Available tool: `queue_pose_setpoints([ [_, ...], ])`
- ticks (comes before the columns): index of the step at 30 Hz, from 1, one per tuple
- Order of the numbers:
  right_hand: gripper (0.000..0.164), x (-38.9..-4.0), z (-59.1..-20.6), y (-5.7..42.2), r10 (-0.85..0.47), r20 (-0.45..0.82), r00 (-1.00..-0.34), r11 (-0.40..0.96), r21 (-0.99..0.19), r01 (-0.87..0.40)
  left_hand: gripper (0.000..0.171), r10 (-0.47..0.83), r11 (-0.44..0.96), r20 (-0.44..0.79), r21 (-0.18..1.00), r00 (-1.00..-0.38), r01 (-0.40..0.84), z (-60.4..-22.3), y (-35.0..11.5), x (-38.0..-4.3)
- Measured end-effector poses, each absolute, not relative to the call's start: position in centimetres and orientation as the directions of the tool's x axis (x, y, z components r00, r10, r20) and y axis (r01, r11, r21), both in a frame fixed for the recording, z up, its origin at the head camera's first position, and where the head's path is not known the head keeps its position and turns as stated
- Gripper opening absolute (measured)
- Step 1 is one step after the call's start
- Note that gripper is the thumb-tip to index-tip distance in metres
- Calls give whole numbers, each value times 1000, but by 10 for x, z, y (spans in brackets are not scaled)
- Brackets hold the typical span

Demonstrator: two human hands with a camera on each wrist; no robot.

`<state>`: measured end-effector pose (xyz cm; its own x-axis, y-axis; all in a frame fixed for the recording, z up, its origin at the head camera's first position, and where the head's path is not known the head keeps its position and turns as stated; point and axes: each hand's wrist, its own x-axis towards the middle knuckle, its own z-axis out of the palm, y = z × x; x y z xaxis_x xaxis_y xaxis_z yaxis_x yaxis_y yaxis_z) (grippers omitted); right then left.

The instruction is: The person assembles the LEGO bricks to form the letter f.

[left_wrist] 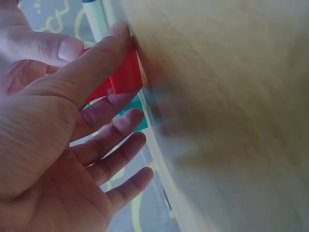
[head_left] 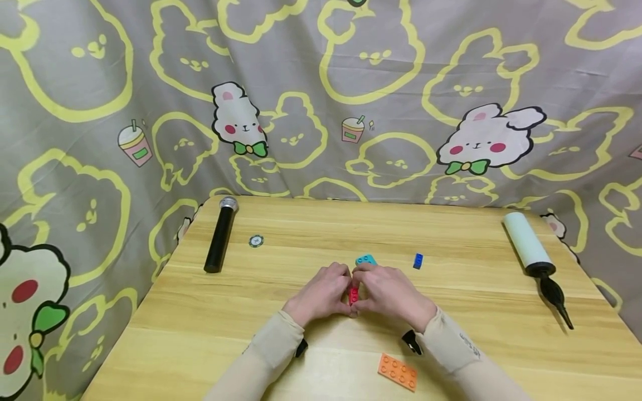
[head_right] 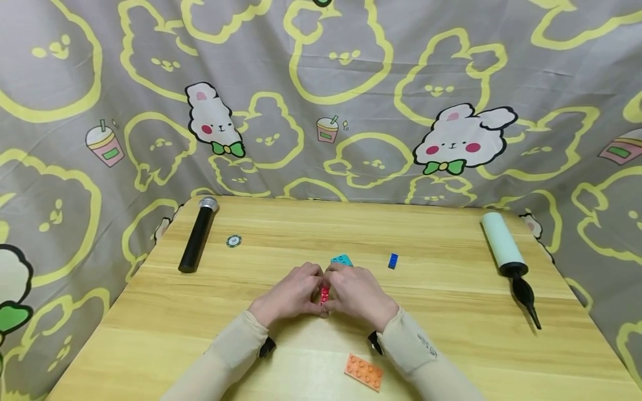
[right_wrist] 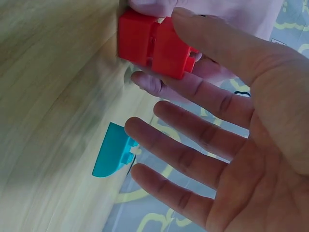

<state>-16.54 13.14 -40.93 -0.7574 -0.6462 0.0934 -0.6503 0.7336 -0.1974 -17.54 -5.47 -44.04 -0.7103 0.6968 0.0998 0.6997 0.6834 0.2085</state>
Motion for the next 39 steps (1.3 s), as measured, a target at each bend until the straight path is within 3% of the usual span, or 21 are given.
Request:
queue_pose_setpoints([
  [6, 41, -167, -409, 129, -647, 81, -758, 733, -209, -648, 46, 695, 686, 94, 213, -713, 696, -441, -54, -178],
  [19, 26, -165, -409, 122, -624, 49, -780, 755, -217, -618, 49, 697, 685, 56, 244, -715, 687, -441, -55, -179],
  [32, 26, -164, -412, 123, -586, 46, -809, 766, -294, -571, 41, 699, 680, 64, 249, -712, 690, -442, -54, -176],
  [39, 32, -160, -417, 127, -550, 62, -833, 794, -272, -544, 44, 700, 676, 87, 238, -708, 697, -443, -55, -176],
])
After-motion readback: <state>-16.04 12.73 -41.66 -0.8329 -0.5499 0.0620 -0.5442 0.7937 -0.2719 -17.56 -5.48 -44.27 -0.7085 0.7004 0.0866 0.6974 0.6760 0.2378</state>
